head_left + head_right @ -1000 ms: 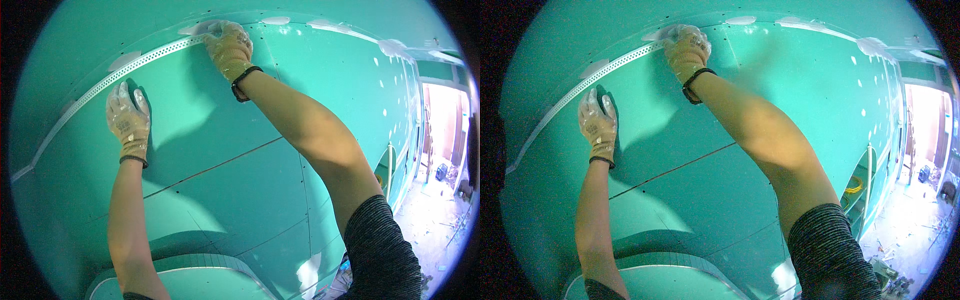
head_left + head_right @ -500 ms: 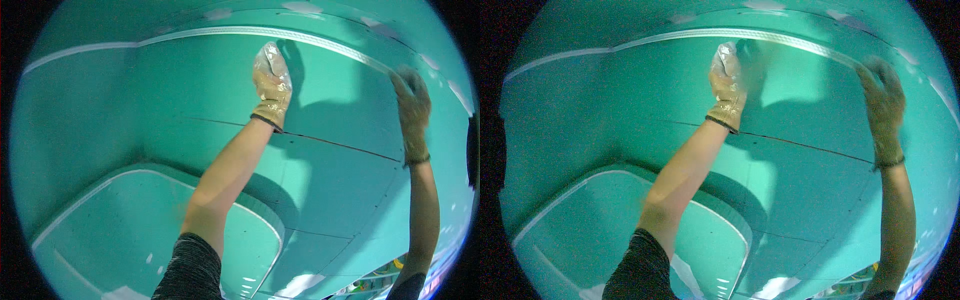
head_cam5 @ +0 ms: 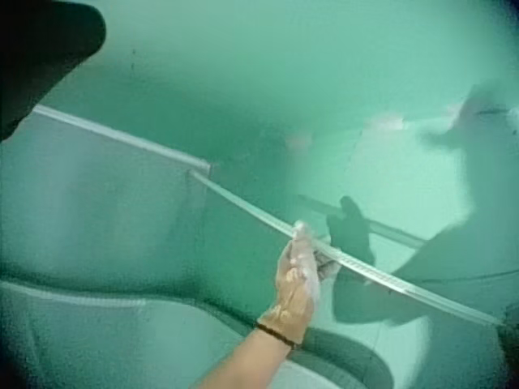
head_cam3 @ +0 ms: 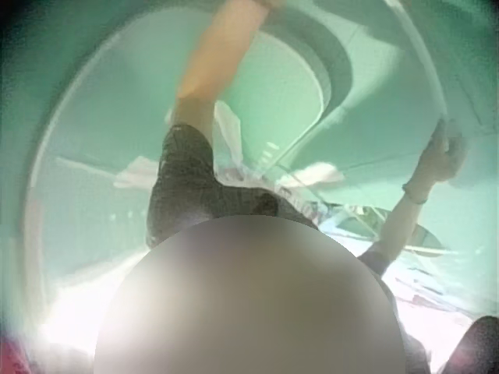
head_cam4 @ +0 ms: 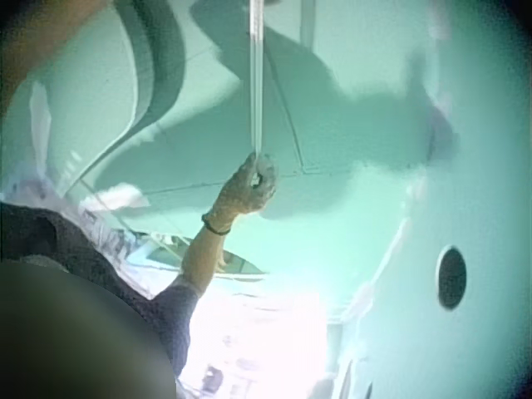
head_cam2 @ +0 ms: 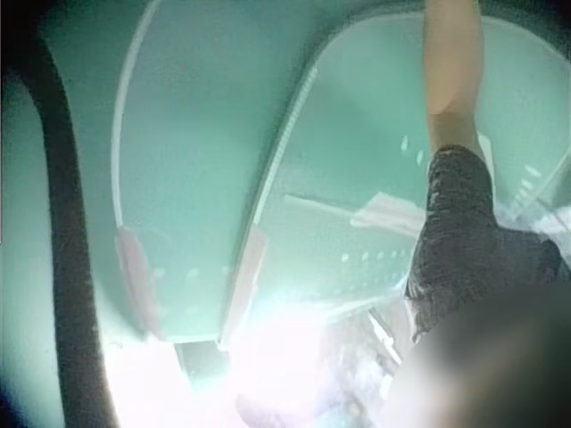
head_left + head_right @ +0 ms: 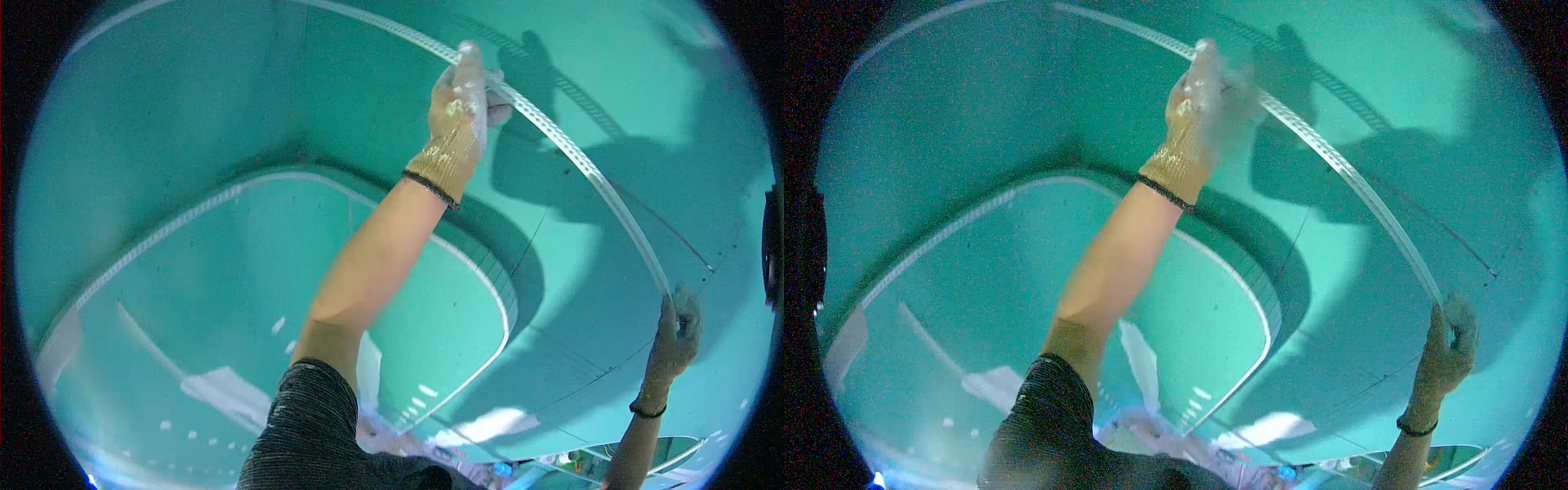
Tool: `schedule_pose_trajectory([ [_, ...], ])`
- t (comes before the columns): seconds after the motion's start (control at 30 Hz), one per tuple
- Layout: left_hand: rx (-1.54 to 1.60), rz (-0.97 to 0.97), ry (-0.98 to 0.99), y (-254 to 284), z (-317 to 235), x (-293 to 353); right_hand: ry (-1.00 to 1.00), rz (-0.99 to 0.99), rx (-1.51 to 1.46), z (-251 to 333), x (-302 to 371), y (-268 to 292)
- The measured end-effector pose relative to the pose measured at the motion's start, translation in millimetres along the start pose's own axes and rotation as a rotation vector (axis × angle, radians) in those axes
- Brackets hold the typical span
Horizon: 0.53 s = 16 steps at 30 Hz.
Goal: Apply drywall mud and corner beads to a curved ceiling structure.
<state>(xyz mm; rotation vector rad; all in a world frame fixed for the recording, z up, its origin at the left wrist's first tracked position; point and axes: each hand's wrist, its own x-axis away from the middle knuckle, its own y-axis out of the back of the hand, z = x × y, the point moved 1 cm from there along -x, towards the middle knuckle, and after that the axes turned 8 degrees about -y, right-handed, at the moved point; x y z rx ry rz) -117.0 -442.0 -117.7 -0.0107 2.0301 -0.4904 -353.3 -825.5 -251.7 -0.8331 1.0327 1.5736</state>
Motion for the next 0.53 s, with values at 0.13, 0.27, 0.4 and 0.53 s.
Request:
schedule_pose_trajectory([
  [0.13,-0.213,0.131,0.29,19,-22,45,-0.255,0.273,-0.361,-55,21,7],
  [0.27,-0.152,0.244,0.779,65,12,68,-0.456,0.519,-0.619,-53,29,13],
  [0.4,-0.149,0.327,1.055,78,13,88,-0.601,0.592,-0.571,-47,40,18],
  [0.53,-0.286,0.393,0.968,84,0,103,-0.641,0.695,-0.531,-52,42,8],
])
